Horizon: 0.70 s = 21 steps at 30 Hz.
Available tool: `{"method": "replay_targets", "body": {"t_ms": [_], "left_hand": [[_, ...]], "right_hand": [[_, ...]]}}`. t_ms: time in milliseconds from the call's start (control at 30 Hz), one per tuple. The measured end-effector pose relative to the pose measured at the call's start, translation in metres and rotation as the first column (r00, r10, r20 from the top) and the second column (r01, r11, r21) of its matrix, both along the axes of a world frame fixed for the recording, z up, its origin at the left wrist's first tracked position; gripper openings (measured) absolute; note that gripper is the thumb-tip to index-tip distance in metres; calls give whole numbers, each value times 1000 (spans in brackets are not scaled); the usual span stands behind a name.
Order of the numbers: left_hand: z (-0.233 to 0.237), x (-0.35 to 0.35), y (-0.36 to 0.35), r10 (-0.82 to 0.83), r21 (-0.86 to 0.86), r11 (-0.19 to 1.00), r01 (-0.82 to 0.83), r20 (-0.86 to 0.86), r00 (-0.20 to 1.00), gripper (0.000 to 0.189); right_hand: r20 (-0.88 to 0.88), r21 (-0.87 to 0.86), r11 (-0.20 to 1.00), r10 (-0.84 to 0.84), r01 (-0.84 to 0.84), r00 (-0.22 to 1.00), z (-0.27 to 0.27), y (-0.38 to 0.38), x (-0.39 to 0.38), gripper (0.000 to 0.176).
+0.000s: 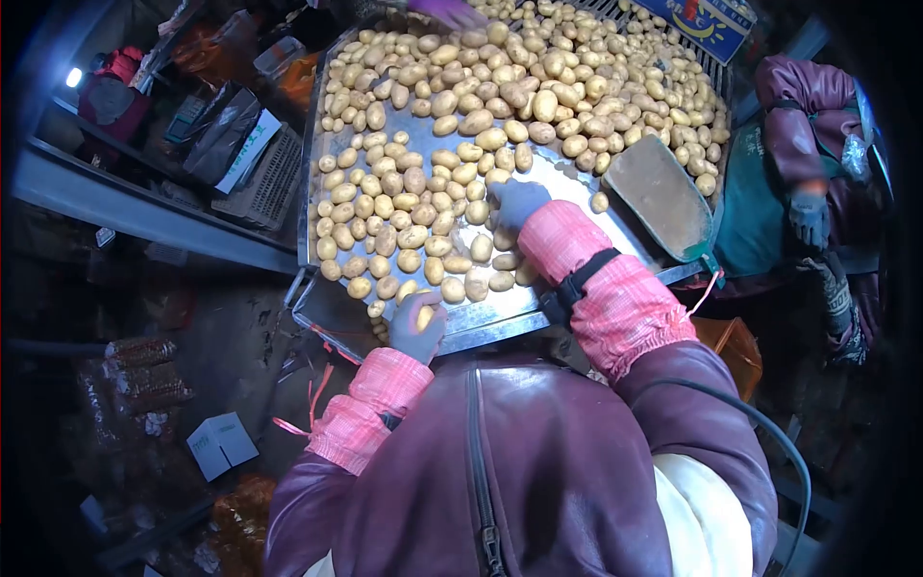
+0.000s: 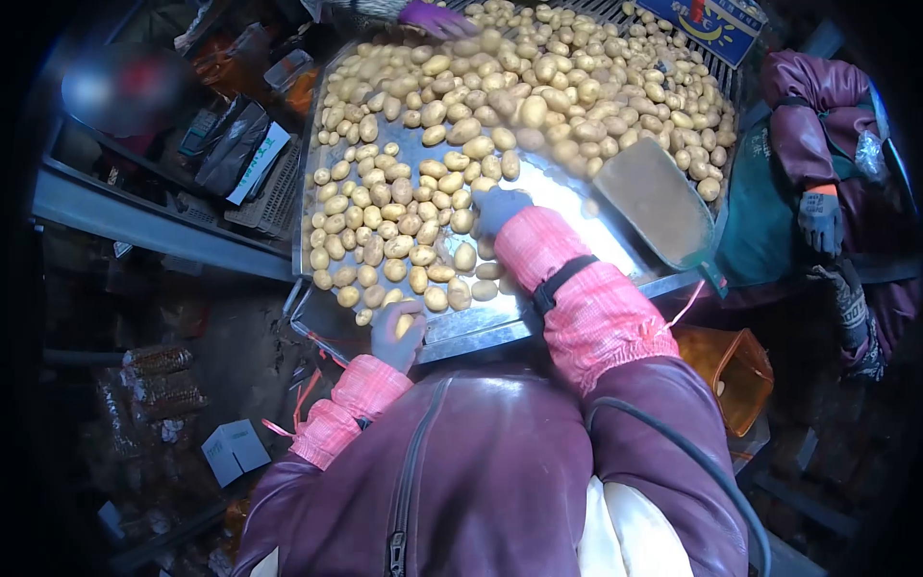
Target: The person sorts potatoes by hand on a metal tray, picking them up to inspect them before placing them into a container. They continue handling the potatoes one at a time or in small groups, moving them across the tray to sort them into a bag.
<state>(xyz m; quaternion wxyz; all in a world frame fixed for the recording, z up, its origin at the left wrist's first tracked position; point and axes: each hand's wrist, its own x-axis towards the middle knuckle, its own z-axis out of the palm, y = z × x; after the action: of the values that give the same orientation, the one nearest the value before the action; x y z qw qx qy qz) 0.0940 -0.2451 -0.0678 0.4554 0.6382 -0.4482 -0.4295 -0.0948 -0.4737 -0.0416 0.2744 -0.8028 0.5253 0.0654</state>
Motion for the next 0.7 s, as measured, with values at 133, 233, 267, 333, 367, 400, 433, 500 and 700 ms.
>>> {"method": "replay_targets", "body": {"t_ms": [133,233,267,333,367,400,433,500,700], "left_hand": [[-23,7,-1,-38,-141,988,68,207,978,17],[-5,1,1,-24,-11,1000,25,45,999,17],[-1,-1,2,-25,3,1000,25,35,999,17],[2,-2,0,-22,24,999,22,15,1000,17],[1,-1,0,-32,-26,999,34,76,997,18],[-6,1,-1,-44,-59,997,49,84,995,17],[-15,3,-2,-53,-93,994,62,93,994,16],[-21,8,1,-59,10,998,59,29,998,16],[-19,7,0,-59,-84,994,74,165,984,18]], "right_hand": [[259,-53,991,-109,127,960,4,4,-27,43],[616,373,896,-434,242,658,42,43,-76,43],[682,481,844,-530,237,503,39,56,-97,44],[769,498,845,-534,193,351,25,89,-145,44],[716,604,778,-624,170,312,34,113,-167,44],[653,700,700,-707,140,273,44,137,-188,44],[663,702,702,-705,117,252,33,154,-208,45],[544,805,584,-796,101,265,14,181,-245,47],[391,257,642,-753,722,530,-136,186,-279,43]]}}
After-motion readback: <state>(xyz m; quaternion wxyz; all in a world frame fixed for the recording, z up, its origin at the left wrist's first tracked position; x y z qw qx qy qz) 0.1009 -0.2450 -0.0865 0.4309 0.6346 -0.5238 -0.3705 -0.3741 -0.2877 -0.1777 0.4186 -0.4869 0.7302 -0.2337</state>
